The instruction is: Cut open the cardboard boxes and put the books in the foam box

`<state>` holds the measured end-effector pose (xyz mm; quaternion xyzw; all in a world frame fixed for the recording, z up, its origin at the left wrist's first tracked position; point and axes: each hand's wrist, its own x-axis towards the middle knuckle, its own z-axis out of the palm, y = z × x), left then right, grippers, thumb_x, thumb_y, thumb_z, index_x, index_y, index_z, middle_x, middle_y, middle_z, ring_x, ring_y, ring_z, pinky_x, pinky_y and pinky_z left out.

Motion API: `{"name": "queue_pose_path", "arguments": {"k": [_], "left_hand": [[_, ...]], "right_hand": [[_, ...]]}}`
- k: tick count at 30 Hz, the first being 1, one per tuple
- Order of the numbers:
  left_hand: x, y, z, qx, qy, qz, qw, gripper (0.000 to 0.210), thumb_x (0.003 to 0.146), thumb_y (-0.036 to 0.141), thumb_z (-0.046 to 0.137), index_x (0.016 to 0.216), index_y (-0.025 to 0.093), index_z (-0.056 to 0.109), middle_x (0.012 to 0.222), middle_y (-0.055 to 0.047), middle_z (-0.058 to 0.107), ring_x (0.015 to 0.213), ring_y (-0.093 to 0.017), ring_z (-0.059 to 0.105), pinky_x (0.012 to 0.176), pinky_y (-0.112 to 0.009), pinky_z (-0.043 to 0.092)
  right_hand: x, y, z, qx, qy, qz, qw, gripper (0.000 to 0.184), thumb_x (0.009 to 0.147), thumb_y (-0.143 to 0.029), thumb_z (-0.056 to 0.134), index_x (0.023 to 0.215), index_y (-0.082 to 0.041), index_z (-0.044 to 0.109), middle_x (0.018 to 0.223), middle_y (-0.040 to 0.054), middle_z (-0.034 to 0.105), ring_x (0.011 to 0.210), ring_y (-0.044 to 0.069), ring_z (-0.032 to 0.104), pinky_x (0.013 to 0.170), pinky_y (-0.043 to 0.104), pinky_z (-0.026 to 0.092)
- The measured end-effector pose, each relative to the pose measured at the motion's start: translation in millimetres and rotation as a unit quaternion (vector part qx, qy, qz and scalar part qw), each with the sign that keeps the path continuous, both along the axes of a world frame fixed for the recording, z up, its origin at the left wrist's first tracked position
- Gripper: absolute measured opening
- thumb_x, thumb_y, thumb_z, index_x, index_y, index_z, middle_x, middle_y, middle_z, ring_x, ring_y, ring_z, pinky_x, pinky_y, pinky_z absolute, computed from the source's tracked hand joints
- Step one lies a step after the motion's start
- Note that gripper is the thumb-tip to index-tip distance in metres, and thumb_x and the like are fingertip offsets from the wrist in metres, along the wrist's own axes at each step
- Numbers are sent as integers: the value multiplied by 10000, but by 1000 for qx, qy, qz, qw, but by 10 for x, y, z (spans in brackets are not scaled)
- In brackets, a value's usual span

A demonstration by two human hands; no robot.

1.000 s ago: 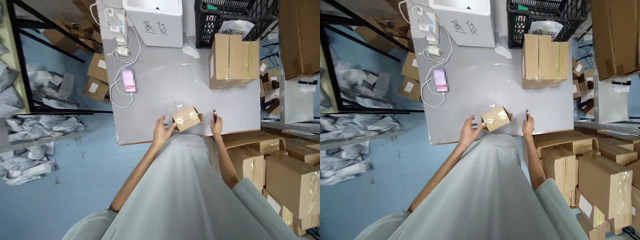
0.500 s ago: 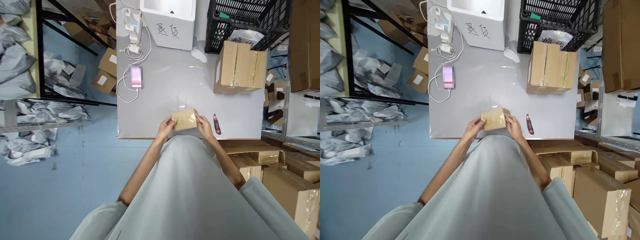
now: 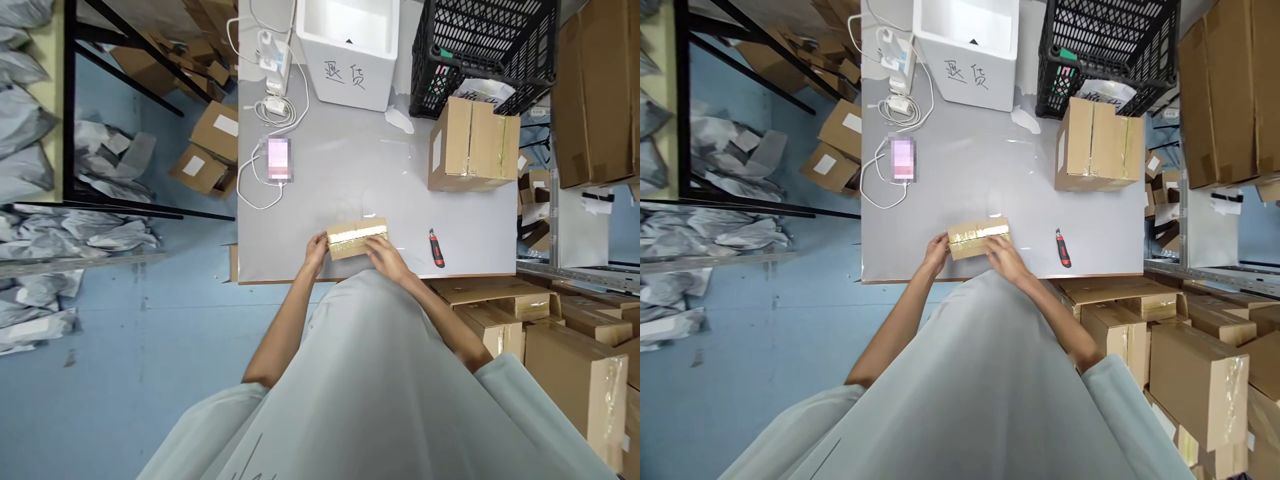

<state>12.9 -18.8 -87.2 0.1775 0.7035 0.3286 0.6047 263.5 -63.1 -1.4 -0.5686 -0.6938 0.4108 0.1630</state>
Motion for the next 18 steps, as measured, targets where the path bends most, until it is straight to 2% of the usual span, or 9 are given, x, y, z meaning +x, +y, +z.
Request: {"name": "queue_pose_path", "arguments": {"k": [3, 5, 8, 12, 15, 18], "left_hand": [[-200, -110, 79, 24, 56, -7, 998, 349, 867, 392, 718, 1156, 198, 686, 1220, -118, 761, 1111, -217, 731, 981, -373, 616], [-254, -207, 145, 48, 85, -39, 995, 387, 907, 438, 714, 1209, 198, 708, 1229, -125, 756, 1071, -249, 742, 912, -415, 653], [-204, -336, 233, 69, 75, -94, 990, 421, 918, 480, 740, 1232, 200, 737, 1228, -128, 770, 1011, -289, 757, 841, -470, 677], [-54, -404, 316, 97, 101, -116, 983, 372, 892, 443, 779, 1189, 219, 758, 1275, -122, 800, 1158, -322, 769, 1037, -491, 629], [6, -380, 357, 123, 134, -122, 976, 282, 936, 455, 716, 1081, 216, 757, 1329, -134, 803, 1283, -333, 743, 1177, -489, 541], [-3, -329, 359, 139, 116, -112, 977, 261, 962, 461, 664, 917, 211, 723, 1460, -157, 749, 1382, -332, 698, 1249, -478, 483]], "right_hand": [[183, 30, -34, -25, -36, -150, 988, 421, 1075, -265, 546, 1446, -166, 717, 1490, 181, 693, 1321, 246, 713, 1127, 422, 610], [282, 57, -74, -68, -51, -219, 972, 419, 1035, -264, 596, 1406, -121, 726, 1452, 201, 716, 1194, 246, 765, 1045, 399, 646], [298, 91, -144, -110, -40, -237, 964, 389, 1016, -269, 611, 1343, -107, 746, 1410, 184, 759, 1126, 225, 790, 1053, 374, 635], [163, 77, -195, -110, -24, -263, 958, 353, 1008, -320, 621, 1288, -153, 758, 1350, 149, 804, 1123, 226, 806, 1086, 392, 615], [97, 15, -205, -116, 4, -294, 949, 374, 1020, -469, 627, 1200, -167, 756, 1237, 140, 839, 1145, 255, 810, 1073, 406, 616], [106, -73, -226, -118, 51, -296, 947, 560, 1053, -675, 515, 1074, -167, 751, 1223, 158, 832, 1197, 270, 786, 1077, 408, 615]]}}
